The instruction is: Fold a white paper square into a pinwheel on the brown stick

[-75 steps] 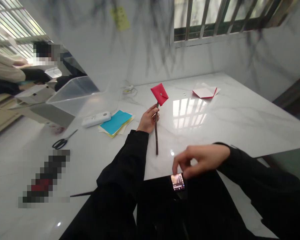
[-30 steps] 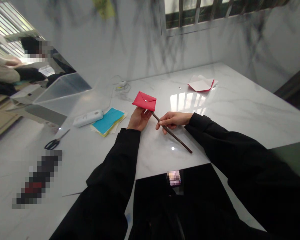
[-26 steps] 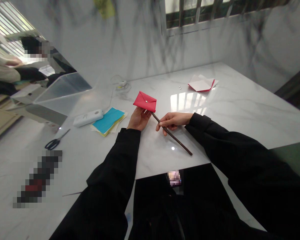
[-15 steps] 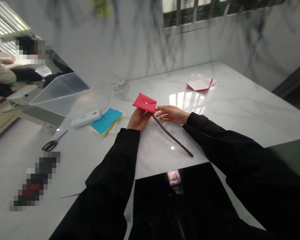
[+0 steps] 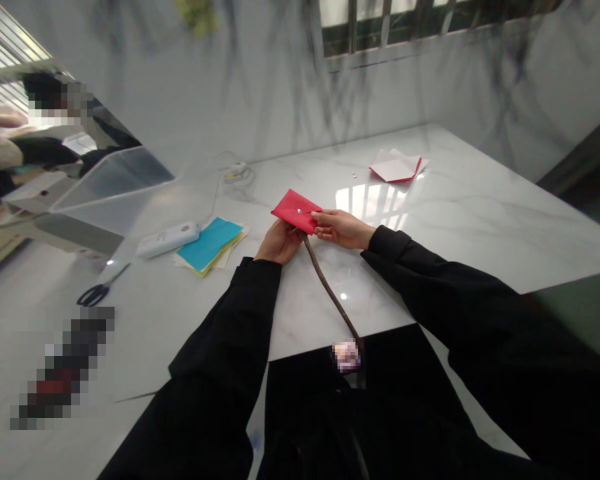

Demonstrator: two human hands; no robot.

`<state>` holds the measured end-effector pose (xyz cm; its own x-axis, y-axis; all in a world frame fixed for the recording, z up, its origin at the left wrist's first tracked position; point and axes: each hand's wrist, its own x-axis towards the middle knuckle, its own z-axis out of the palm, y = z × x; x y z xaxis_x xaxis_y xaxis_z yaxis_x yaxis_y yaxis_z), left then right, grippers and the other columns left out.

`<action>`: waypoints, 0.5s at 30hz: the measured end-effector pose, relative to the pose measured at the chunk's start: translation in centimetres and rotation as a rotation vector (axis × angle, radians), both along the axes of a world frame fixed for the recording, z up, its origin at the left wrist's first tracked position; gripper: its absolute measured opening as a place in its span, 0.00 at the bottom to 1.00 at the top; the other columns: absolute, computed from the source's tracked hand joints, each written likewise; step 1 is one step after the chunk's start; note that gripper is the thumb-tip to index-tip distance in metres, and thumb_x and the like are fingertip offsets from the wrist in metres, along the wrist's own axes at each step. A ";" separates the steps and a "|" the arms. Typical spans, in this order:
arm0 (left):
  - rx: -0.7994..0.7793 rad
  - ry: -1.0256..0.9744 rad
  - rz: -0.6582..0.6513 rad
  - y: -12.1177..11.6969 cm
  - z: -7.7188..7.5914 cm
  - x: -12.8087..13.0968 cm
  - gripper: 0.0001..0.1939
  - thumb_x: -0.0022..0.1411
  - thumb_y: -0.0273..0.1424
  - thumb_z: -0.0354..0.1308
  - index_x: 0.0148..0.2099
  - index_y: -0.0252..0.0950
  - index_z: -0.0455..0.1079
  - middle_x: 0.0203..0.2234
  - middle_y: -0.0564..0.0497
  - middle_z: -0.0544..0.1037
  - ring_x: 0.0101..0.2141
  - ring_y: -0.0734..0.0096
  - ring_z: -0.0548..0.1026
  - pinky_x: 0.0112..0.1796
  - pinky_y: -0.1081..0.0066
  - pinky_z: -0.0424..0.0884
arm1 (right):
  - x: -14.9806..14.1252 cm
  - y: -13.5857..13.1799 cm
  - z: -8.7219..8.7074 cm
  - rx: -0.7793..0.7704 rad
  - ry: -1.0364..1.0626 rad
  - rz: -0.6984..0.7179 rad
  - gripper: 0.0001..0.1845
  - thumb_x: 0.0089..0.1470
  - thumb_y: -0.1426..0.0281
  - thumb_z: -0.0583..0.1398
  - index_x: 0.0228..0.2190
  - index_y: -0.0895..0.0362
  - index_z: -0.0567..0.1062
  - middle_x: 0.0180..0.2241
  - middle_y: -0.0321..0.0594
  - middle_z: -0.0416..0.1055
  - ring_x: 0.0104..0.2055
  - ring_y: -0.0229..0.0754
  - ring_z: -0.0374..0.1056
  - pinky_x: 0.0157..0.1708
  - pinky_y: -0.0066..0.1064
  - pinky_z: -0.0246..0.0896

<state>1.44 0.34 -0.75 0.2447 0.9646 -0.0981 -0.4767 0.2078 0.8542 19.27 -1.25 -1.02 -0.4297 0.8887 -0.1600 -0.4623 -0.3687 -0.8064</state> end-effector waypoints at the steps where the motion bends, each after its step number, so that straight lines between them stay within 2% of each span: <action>1: -0.005 -0.002 0.002 0.0 0.0 0.0 0.05 0.65 0.29 0.63 0.41 0.32 0.76 0.41 0.44 0.84 0.44 0.65 0.81 0.48 0.70 0.77 | 0.0 0.0 -0.1 0.003 -0.001 -0.009 0.03 0.65 0.71 0.64 0.40 0.59 0.77 0.30 0.38 0.78 0.28 0.31 0.73 0.32 0.20 0.73; 10: -0.007 0.004 0.006 0.2 -0.1 -0.1 0.04 0.64 0.27 0.63 0.41 0.31 0.76 0.42 0.42 0.84 0.47 0.61 0.81 0.51 0.66 0.77 | -0.2 0.0 -0.2 0.026 -0.008 -0.044 0.03 0.65 0.74 0.63 0.40 0.60 0.78 0.29 0.38 0.78 0.27 0.30 0.72 0.30 0.19 0.72; 15: 0.002 -0.002 -0.008 0.3 -0.2 -0.3 0.05 0.66 0.27 0.61 0.41 0.31 0.77 0.41 0.43 0.83 0.45 0.64 0.81 0.49 0.68 0.77 | -0.3 -0.2 0.3 0.007 -0.019 -0.051 0.03 0.65 0.75 0.63 0.40 0.61 0.78 0.28 0.38 0.76 0.26 0.30 0.71 0.29 0.18 0.71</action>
<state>1.19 0.62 -0.99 0.2522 0.9629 -0.0960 -0.4771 0.2100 0.8534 18.98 -1.46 -0.73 -0.3812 0.9103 -0.1616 -0.4652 -0.3399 -0.8173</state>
